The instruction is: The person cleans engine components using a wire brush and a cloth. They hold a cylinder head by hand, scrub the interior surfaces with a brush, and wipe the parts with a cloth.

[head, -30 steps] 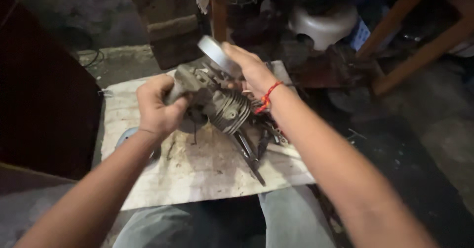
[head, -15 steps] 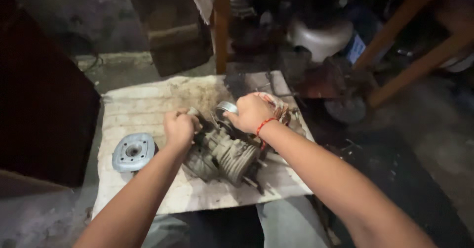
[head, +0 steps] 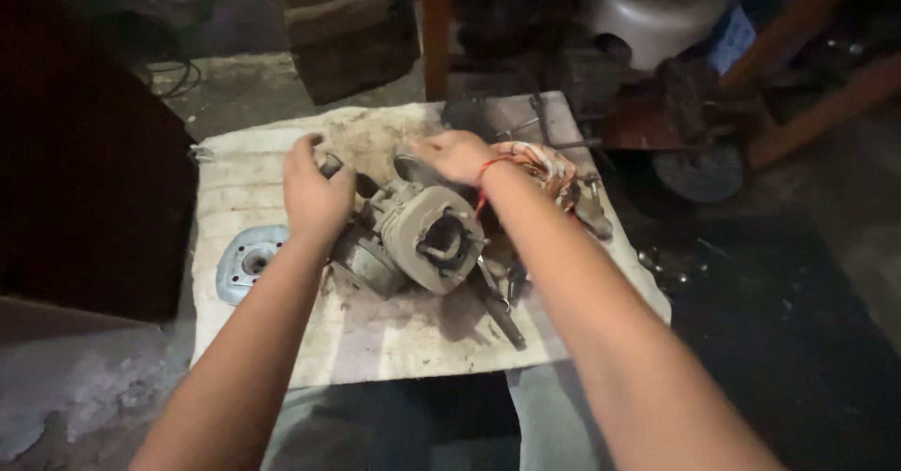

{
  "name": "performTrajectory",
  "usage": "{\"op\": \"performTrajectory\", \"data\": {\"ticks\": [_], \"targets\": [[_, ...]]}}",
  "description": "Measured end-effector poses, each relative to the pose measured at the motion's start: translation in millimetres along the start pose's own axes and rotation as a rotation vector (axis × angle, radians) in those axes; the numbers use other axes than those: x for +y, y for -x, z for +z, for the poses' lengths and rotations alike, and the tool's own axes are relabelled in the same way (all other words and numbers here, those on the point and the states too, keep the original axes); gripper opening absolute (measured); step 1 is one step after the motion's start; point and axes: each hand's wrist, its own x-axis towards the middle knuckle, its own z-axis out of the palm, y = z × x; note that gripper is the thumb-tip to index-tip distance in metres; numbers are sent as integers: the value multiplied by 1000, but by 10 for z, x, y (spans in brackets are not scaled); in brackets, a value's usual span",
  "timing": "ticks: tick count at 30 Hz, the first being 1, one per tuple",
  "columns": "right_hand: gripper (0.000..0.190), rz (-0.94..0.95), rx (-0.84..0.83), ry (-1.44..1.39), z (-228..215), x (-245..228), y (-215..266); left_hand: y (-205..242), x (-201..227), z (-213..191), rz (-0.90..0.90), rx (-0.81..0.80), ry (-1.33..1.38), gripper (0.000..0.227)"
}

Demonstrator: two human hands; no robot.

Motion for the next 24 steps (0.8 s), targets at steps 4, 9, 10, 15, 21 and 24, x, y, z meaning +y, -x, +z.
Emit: {"op": "performTrajectory", "data": {"ticks": [4,9,10,15,21,24], "targets": [[39,214,36,-202,-239,71,465,87,24,-119,-34,-291,5,35],[59,-87,304,410,-715,-103,1281,-229,-102,-90,-33,-399,-299,43],[72,-122,324,450,-746,-47,1394,-296,-78,-111,-47,-433,-406,46],[54,-139,235,367,-660,386,1415,-330,254,-166,-228,-603,-588,44],[44,504,389,-494,-839,175,1348,4,43,-219,-12,-506,-276,54],[32,284,584,-459,-1106,0,1370,-123,188,-353,-156,-519,-369,48]]}}
